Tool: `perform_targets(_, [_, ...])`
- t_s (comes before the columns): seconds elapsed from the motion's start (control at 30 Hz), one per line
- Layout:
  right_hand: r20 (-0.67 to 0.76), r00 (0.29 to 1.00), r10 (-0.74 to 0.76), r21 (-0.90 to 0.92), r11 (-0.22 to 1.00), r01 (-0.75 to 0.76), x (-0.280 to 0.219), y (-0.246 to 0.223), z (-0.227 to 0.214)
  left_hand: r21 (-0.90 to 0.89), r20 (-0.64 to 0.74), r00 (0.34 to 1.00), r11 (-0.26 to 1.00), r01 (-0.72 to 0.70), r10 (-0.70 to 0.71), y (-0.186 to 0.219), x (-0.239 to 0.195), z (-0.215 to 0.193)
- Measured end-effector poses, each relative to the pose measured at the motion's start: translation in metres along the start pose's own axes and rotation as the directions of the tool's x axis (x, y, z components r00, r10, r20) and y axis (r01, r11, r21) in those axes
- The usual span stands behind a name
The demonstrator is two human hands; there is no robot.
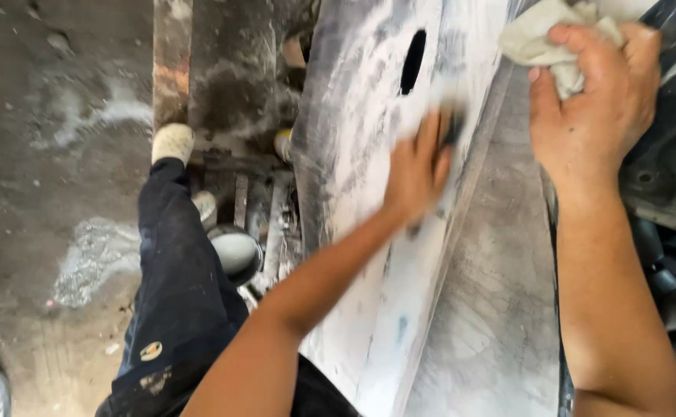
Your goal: The person uses a sanding block to smooth the surface of a car door panel. They repeatedly wipe the area with a cloth to remove dust and check the progress. The person dips the sanding block into a bucket of water and continues sanding the panel.
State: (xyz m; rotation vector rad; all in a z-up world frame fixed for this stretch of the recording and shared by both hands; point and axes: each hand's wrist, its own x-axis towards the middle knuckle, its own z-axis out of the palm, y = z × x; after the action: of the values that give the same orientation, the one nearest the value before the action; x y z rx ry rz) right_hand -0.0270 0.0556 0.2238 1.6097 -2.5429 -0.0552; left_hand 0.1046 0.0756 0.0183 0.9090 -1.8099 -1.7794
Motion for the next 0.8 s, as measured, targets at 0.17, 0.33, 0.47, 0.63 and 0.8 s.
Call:
perform_targets(0.17, [-0.033, 0.997, -0.073, -0.069, 0.995, 0.071, 0.008, -0.001, 0.003, -0.073, 0.249, 0.968, 0.995, 0.065, -0.045, 0.008, -0.081, 0.0])
perform_targets(0.33, [0.001, 1.0, -0.012, -0.033, 0.999, 0.012, 0.002, 0.003, 0.003, 0.015, 0.332, 0.899, 0.955, 0.297, -0.285, 0.025, 0.039, -0.018])
perform_targets(0.47, [-0.102, 0.994, -0.049, -0.061, 0.997, 0.043, 0.018, -0.015, -0.001, -0.056, 0.166, 0.986, 0.998, -0.025, 0.034, 0.001, -0.075, -0.005])
perform_targets(0.63, [-0.103, 0.995, 0.003, -0.025, 1.0, -0.005, 0.022, -0.022, -0.006, 0.034, 0.095, 0.995, 0.999, 0.001, -0.004, -0.006, 0.002, 0.006])
perform_targets(0.8, [-0.123, 0.992, -0.017, -0.019, 1.0, 0.014, 0.013, -0.02, -0.005, 0.077, 0.023, 0.999, 0.997, 0.03, -0.032, 0.001, -0.007, -0.003])
